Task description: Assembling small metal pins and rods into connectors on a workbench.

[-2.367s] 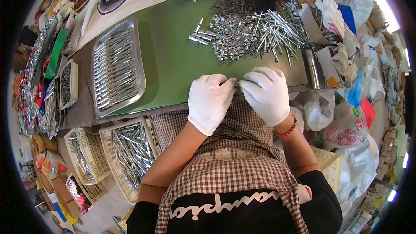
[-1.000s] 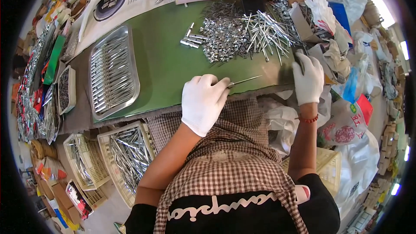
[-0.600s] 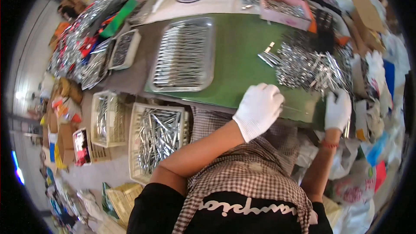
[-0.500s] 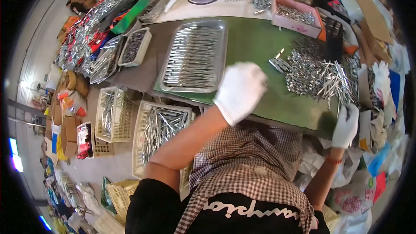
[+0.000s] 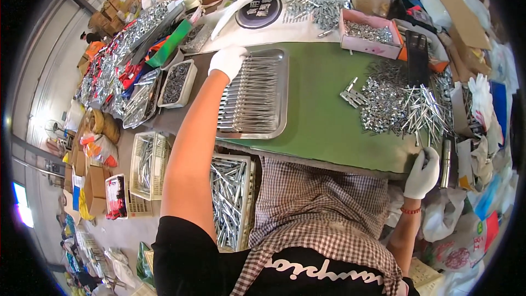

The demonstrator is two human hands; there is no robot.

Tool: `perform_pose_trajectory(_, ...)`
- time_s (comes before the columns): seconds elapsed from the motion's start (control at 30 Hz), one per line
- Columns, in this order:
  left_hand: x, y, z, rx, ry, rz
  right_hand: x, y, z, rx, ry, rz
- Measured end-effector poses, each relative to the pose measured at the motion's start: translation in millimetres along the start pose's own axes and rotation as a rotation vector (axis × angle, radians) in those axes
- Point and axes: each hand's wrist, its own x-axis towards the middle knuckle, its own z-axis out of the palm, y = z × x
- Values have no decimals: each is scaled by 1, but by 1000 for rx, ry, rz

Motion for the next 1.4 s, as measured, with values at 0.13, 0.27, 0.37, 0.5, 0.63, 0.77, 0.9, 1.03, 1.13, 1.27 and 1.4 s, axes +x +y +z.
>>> perform_pose_trajectory(0.13, 2, 17, -4, 63, -61, -170, -1, -1, -2, -2, 11, -41)
perform_pose_trajectory(0.27, -1, 39, -8, 126, 60, -146, -1, -8, -3, -11, 17, -25)
perform_pose_trajectory(0.37, -3, 88, -17, 38, 202, 112, 1, -9, -2, 33, 75, -87)
perform_pose_trajectory(0.5, -11, 188, -31, -150, 117, 659, 5, -6, -14, 147, -74, -183)
perform_pose_trajectory(0.63, -16, 231, -12, -109, 8, 761, 8, -15, -24, 186, -88, -130)
perform_pose_trajectory(0.77, -21, 243, 1, -100, 17, 715, 8, -14, -31, 268, -69, -36)
perform_pose_trajectory(0.9, -32, 236, 4, -129, -39, 719, 17, -34, -49, 157, -55, -221)
perform_pose_trajectory(1.03, -43, 246, -9, -113, -80, 657, 19, -52, -51, 185, -94, -338)
perform_pose_trajectory(1.13, -76, 276, -21, -471, 67, 562, 7, -54, -46, 120, -284, -331)
perform_pose_trajectory(1.27, -120, 307, -17, -806, 63, 450, 3, -53, -31, -8, -409, -457)
perform_pose_trajectory(1.4, -127, 310, 6, -655, 60, 499, 2, -55, -27, 84, -447, -438)
